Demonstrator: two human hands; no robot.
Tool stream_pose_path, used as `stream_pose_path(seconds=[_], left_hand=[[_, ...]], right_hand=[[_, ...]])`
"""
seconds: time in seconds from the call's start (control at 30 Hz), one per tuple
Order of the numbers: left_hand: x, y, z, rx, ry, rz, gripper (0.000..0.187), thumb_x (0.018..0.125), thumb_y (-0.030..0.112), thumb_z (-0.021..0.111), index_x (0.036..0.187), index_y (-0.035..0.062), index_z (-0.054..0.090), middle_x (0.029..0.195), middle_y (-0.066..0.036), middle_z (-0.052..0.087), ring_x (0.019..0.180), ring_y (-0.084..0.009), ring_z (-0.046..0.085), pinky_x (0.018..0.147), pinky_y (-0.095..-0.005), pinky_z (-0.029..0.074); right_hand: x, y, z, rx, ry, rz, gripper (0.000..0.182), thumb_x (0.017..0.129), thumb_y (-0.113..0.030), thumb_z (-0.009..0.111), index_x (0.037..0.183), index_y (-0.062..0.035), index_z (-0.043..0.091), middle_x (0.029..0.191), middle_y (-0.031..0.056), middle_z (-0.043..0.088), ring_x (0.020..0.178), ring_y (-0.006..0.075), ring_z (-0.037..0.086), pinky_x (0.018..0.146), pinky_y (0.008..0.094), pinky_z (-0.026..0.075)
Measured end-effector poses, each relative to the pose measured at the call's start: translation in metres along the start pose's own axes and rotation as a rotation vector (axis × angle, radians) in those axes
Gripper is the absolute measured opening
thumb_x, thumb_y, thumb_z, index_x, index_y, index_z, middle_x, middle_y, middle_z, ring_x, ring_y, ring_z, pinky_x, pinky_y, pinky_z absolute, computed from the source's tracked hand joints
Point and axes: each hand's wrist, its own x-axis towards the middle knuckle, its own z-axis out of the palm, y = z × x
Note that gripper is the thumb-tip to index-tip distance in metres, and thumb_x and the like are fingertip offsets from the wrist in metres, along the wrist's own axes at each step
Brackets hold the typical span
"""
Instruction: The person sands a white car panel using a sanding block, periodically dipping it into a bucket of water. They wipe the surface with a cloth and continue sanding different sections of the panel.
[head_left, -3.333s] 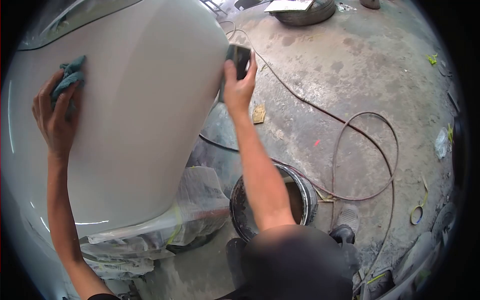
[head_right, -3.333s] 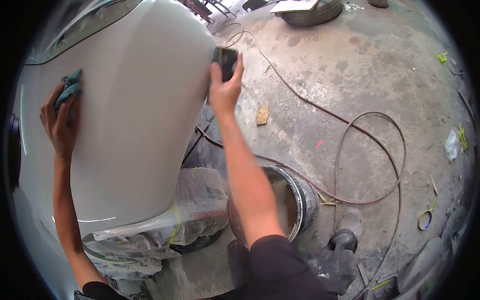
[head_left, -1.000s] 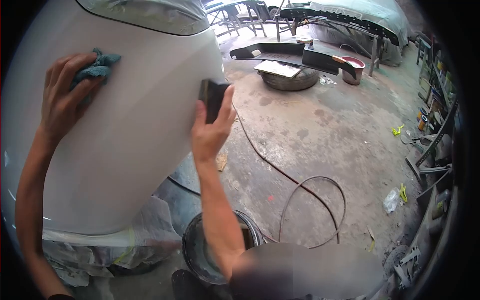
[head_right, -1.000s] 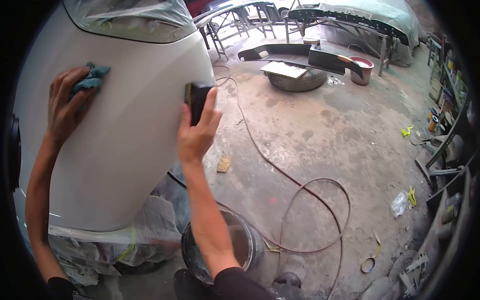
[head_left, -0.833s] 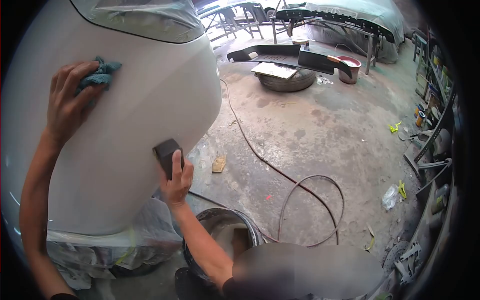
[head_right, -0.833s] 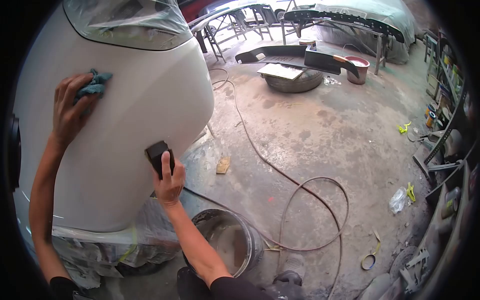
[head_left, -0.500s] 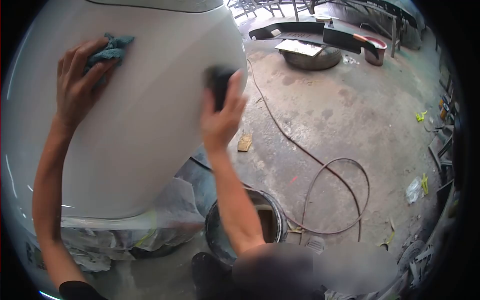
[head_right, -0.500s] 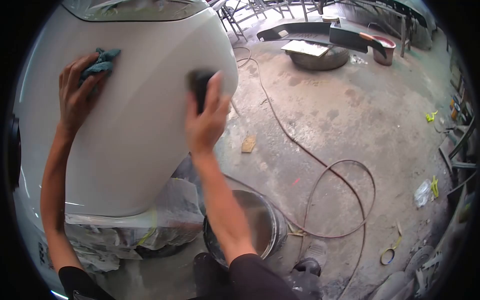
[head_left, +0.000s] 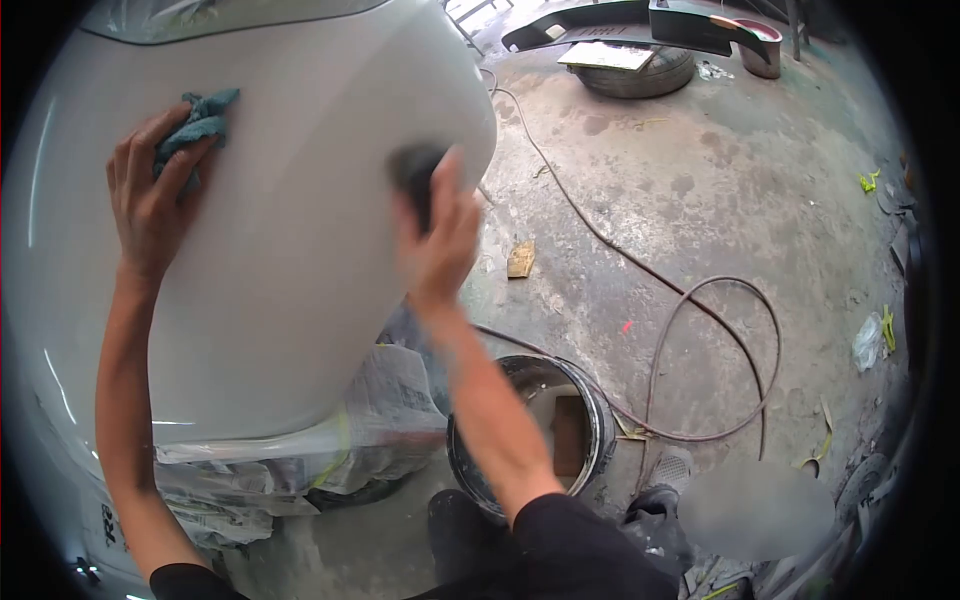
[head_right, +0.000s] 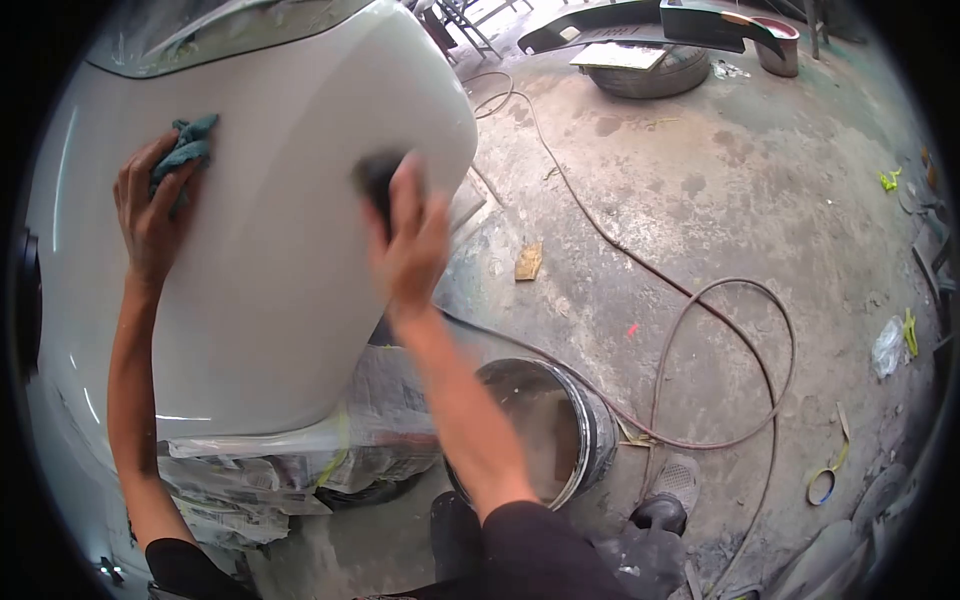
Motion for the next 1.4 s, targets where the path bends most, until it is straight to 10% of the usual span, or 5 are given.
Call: stream_pose_path(seconds=[0.2,0.33,0.63,1.2,1.4], left_hand=[[-0.002,-0.001,0.0,0.007,-0.023,0.021,0.024,0.079,0.011,0.086,0.101,0.0182,0.077,0.132,0.002,0.065,0.119,-0.0206,0.061,0.099,-0.0357,0.047],[-0.005,-0.001,0.0,0.035,-0.037,0.008,0.025,0.08,0.012,0.086,0.102,0.0185,0.078,0.132,0.002,0.065,0.12,-0.0206,0.061,0.1,-0.036,0.046],[-0.003,-0.005,0.001,0.013,-0.024,0.026,0.029,0.078,0.01,0.086,0.104,0.0183,0.078,0.133,0.002,0.065,0.119,-0.02,0.061,0.099,-0.0354,0.046],[-0.004,-0.005,0.002,0.022,-0.023,0.029,0.031,0.077,0.007,0.085,0.106,0.0172,0.078,0.132,0.0,0.066,0.116,-0.0213,0.064,0.098,-0.0364,0.048],[0.001,-0.003,-0.001,-0.027,0.009,0.025,0.027,0.078,0.009,0.084,0.103,0.0165,0.077,0.132,-0.001,0.066,0.116,-0.0231,0.064,0.097,-0.0377,0.048]], right_hand=[[-0.043,0.01,-0.016,0.034,-0.091,-0.137,0.071,0.089,-0.023,0.081,0.151,-0.0111,0.049,0.138,0.0206,0.061,0.114,0.041,0.062,0.095,0.0484,0.052],[0.091,0.073,-0.004,0.393,-0.029,0.396,0.072,0.094,-0.029,0.075,0.155,-0.0074,0.042,0.126,0.023,0.062,0.111,0.0421,0.061,0.1,0.049,0.05],[-0.114,-0.011,-0.019,0.141,-0.075,0.082,0.076,0.09,-0.022,0.079,0.154,-0.0064,0.042,0.149,0.0191,0.054,0.114,0.0388,0.061,0.095,0.0528,0.05],[0.023,0.067,-0.008,0.578,0.029,0.748,0.079,0.098,-0.026,0.072,0.157,0.0039,0.029,0.15,0.025,0.048,0.132,0.0322,0.053,0.112,0.0415,0.043],[-0.056,0.011,-0.007,0.012,-0.013,0.17,0.074,0.094,-0.021,0.076,0.156,-0.0067,0.039,0.133,0.025,0.06,0.116,0.0416,0.062,0.103,0.0463,0.049]])
